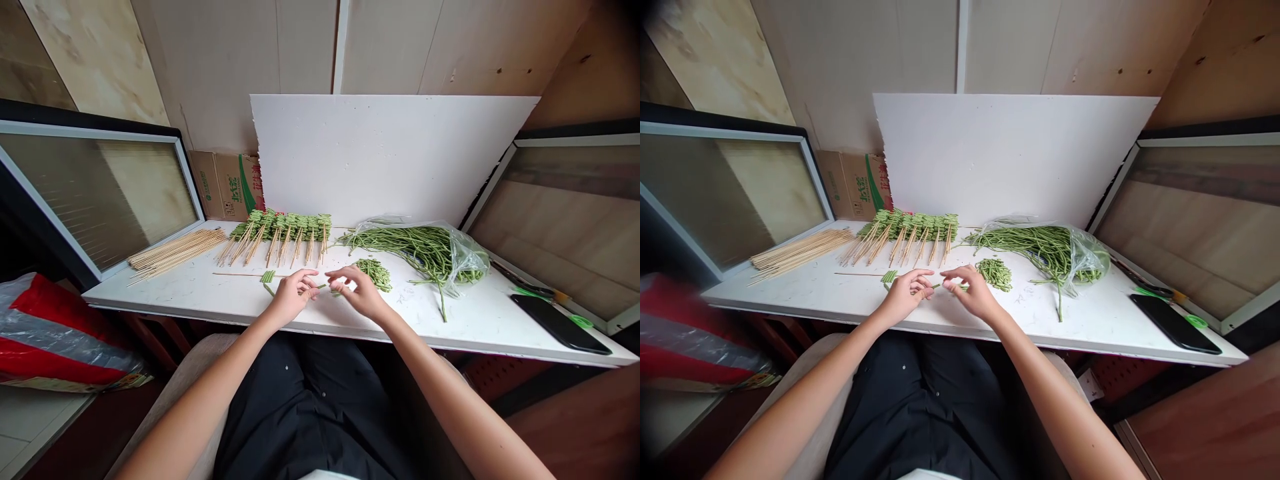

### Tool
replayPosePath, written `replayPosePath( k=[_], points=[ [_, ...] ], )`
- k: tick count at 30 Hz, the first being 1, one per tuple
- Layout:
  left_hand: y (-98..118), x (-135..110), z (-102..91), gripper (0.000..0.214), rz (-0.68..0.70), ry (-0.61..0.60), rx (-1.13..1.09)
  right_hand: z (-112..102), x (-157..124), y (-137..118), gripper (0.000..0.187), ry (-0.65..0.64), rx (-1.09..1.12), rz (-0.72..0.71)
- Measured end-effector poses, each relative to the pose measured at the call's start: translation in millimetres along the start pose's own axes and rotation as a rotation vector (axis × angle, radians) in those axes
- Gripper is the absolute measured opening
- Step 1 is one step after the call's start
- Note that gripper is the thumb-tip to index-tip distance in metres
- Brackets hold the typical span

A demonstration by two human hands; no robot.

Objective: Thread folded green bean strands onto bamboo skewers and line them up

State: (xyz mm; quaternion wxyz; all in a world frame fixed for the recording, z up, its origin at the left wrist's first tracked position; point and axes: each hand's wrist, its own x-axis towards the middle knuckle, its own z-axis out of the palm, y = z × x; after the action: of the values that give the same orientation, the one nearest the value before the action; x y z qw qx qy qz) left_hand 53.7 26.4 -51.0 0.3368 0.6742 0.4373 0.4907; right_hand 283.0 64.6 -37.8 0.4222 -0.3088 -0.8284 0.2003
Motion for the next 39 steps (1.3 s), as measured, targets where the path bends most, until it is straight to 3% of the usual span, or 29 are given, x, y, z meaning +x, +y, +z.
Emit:
replayPosePath(
  k=[3, 6, 10, 16, 22, 29, 39],
  points=[
    [3.5, -1.6, 1.9, 0.045, 0.003, -0.014, -0.016, 9.6, -1.8, -12.2, 0.024, -0.046, -0.033, -0.122],
    [1.6, -0.7, 1.4, 0.043, -0.001, -0.037, -0.002, 11.1, -1.8, -11.0, 0.023, 0.055, -0.053, -0.126],
    [-4.4, 2.0, -1.9, 0.024, 0.049, -0.022, 0.107, 2.4, -0.4, -6.5, 0.020, 0.153, -0.067, -0.093],
    [2.3, 0.6, -2.8, 0.016, 0.158, 0.016, 0.240, 0.7, 0.2, -13.3, 0.015, 0.078, -0.124, -0.215],
    [15.0, -3.5, 2.4, 0.015, 0.185, -0.015, 0.240, 7.5, -1.7, -20.9, 0.017, 0.106, -0.128, -0.264],
    [23.9, -5.2, 6.0, 0.027, 0.212, -0.031, 0.004, 23.3, -6.3, -27.1, 0.018, 0.296, 0.222, -0.092],
    [20.2, -1.5, 4.1, 0.033, 0.216, -0.093, -0.151, 44.7, -11.6, -19.6, 0.026, 0.253, 0.812, 0.301]
  ],
)
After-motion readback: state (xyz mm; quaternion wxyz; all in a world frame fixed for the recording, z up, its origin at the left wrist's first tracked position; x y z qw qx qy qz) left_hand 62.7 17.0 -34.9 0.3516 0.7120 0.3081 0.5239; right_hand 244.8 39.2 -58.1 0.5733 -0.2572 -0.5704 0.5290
